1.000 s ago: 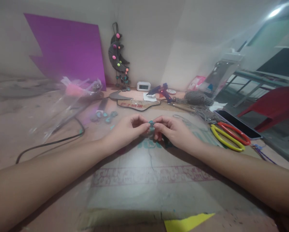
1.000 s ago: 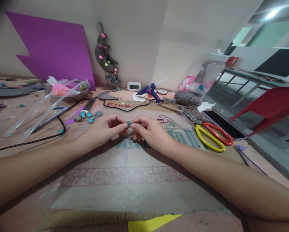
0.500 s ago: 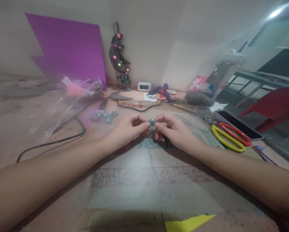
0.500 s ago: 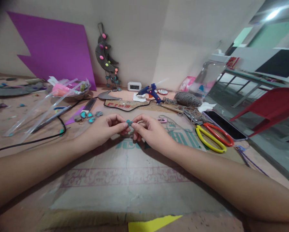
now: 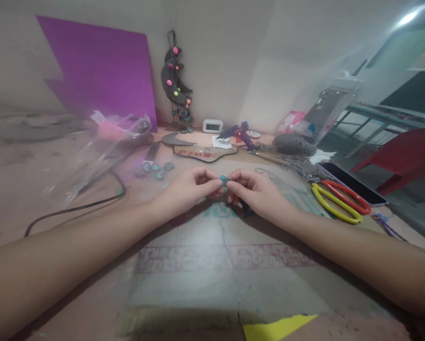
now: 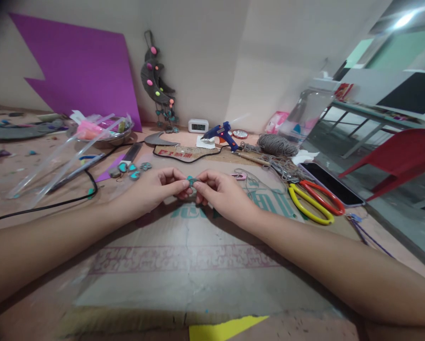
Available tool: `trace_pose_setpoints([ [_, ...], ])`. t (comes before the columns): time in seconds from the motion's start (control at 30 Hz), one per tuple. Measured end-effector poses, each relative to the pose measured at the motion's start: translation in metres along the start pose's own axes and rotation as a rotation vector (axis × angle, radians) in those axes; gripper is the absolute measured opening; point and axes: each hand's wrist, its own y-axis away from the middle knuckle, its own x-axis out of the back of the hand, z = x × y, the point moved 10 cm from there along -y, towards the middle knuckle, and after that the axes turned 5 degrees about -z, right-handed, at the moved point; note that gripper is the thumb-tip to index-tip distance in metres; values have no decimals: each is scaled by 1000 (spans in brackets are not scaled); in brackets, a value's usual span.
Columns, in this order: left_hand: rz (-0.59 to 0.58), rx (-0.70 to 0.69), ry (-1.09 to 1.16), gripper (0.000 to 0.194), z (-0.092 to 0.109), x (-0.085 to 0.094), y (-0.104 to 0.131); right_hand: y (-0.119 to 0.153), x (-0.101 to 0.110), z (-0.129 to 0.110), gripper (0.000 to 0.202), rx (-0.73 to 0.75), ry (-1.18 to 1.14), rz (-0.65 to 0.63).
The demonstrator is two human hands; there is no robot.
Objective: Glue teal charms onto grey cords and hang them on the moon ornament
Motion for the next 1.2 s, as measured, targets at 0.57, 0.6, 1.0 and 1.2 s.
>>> trace_pose_setpoints([
  [0.57,92,-31,-205,20,14,7,6,1,7,-3,22,75,77,22],
  [0.6,93,-30,-209,21,15,7,6,1,8,-3,24,74,68,32],
  [1.0,106,7,-116,22,9,9,5,29,43,-57,18,476,301,379],
  [1.2,89,15,-38,23,8,7,5,39,52,-78,17,525,483,468],
])
